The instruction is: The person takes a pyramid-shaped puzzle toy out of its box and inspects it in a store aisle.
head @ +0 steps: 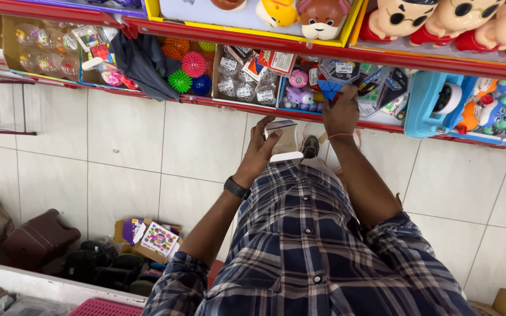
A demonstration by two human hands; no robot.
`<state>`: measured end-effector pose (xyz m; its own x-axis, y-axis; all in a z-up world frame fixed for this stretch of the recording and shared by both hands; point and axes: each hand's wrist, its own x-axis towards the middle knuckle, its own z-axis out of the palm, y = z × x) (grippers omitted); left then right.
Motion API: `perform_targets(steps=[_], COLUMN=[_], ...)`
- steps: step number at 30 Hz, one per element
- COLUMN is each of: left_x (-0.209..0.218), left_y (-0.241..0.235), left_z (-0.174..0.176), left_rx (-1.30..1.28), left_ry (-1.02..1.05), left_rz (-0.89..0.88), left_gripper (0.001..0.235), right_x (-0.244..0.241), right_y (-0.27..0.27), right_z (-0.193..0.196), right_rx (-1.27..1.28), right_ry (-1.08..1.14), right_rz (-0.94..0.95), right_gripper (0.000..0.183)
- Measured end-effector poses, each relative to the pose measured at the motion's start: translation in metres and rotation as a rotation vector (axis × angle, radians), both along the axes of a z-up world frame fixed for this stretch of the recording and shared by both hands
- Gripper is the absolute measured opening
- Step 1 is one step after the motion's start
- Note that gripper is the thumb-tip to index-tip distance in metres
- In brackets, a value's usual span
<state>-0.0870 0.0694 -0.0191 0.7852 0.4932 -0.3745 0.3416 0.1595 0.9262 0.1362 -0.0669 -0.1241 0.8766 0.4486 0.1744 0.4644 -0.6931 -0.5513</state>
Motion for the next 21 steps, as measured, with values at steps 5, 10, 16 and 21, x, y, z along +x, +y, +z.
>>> perform_targets(steps=[5,10,16,21], left_x=[0.002,0.002,-0.002,-0.004], left_y=[0.004,0.005,0.006,0.008], left_z=[0.008,0.006,-0.002,-0.003], left_rx=[-0.023,0.015,0.028,0.005], left_ry=[0.018,-0.002,0.002,0.006], left_rz=[-0.011,-0.02,-0.034,-0.048], left_gripper=[0.072,0.07,0.069,0.068], right_x=[-0.012,-0.008,-0.004,-0.015], right_y=[0.005,0.007,0.004,-0.007], right_z=[0.014,0.001,0.002,0.019], right_rx=[-0.033,-0.022,-0.087,0.034], right_ry=[-0.037,-0.053,-0.041,-0.022], right_rz=[-0.006,0.033,0.019,0.01], right_gripper=[0.063,0.068,0.066,0.061])
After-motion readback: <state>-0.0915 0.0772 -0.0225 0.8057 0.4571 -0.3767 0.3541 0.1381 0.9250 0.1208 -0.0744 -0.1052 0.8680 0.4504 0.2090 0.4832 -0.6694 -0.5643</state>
